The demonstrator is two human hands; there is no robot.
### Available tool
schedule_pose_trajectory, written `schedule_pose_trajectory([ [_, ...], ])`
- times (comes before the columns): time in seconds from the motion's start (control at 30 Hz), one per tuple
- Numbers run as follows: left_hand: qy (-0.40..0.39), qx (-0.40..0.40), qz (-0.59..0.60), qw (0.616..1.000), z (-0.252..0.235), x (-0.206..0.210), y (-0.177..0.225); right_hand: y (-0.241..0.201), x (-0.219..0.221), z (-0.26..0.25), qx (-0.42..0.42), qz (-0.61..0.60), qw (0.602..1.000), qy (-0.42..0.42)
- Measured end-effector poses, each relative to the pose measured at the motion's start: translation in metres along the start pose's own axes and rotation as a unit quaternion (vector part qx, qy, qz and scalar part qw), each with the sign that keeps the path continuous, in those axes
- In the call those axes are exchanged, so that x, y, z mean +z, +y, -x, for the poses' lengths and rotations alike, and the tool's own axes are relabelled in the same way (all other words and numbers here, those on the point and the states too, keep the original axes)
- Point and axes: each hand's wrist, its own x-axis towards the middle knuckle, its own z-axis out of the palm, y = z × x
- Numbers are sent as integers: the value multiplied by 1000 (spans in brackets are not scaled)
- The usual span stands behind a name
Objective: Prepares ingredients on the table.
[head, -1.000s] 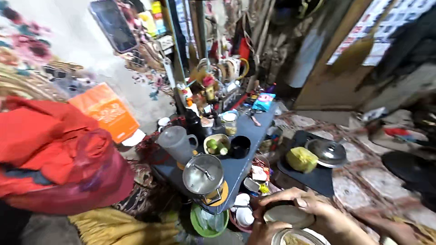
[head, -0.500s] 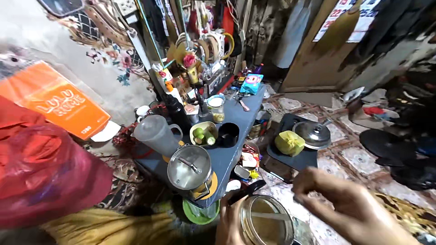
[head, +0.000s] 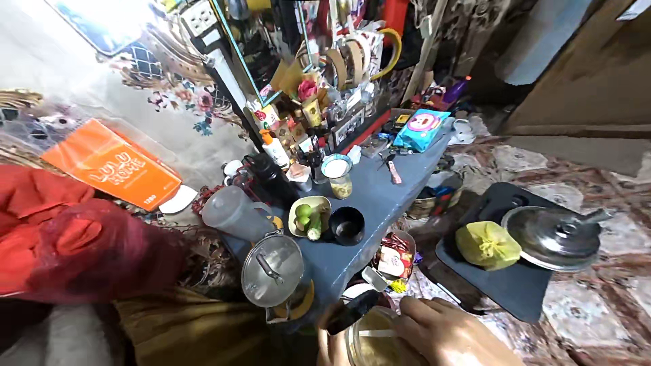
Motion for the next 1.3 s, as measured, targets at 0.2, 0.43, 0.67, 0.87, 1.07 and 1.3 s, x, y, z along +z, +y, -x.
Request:
schedule_pose_trajectory([
  [0.2,65,-52,-29,996,-1,19,9,23,-6,-16,-74,-15,997,3],
  [0.43,75,-46,-28,996,-16,9,10,20,-9,-35,-12,-236,971,-20],
  [0.67,71,-20,-31,997,-32,-11,-2,7,-2,-54,0,-358,934,8],
  [0.87,73,-12,-8,997,-45,-21,-11,-2,4,-63,-38,-301,951,60],
  [1.07,58,2,-15,998,-54,-25,-13,5,-3,-69,-80,-163,974,138],
  [1.3,58,23,-1,998,-59,-27,-12,5,5,-66,-127,-134,977,104],
])
